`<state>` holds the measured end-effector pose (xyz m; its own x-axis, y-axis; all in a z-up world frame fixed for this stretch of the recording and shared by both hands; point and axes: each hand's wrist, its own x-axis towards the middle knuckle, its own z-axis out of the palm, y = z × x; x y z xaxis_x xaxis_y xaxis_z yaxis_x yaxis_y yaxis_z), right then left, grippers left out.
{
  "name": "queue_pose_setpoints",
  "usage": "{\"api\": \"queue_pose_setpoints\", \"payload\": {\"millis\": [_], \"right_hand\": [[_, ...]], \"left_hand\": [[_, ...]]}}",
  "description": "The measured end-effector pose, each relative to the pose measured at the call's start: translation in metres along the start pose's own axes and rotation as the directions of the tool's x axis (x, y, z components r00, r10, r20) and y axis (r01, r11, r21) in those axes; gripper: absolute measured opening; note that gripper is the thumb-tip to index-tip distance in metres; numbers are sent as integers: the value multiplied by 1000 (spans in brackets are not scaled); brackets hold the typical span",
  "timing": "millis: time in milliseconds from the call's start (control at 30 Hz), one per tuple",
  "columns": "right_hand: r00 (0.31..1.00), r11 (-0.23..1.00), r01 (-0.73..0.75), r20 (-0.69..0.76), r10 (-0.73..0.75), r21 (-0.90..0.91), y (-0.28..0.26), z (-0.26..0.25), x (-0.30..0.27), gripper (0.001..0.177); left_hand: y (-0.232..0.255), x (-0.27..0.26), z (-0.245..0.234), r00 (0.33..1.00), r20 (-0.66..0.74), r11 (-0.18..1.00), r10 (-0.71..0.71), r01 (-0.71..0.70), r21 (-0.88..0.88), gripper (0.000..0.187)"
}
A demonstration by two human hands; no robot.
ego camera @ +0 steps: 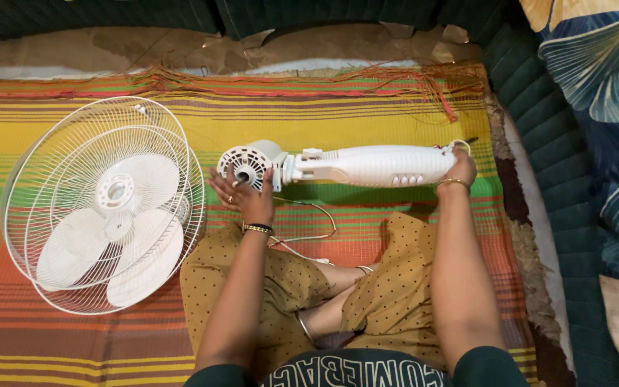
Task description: The person assembles a white table fan by attaching the front grille, fan blades, and rear grille to the motor housing. They use a screwdriver to secure the components and connect the power cord.
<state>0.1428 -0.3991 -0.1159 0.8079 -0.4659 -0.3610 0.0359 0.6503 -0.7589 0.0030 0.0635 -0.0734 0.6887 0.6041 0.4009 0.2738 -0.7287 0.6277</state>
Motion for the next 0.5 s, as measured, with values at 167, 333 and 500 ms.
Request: {"api": "queue_pose_setpoints", "payload": {"millis": [167, 333, 500], "right_hand": [[932, 977, 81, -333, -145, -197, 9, 5, -23, 19], [909, 970, 86, -381, -171, -229, 7, -2, -43, 17], [848, 920, 21, -480, -224, -392, 5, -2, -57, 17]], "left_hand": [[-16, -14, 16, 998, -45, 992, -49, 43, -117, 110], [-20, -31, 24, 987, -84, 972, -135, 116, -203, 117], [-20, -49, 42, 932, -110, 902, -346, 298, -313, 132]]}}
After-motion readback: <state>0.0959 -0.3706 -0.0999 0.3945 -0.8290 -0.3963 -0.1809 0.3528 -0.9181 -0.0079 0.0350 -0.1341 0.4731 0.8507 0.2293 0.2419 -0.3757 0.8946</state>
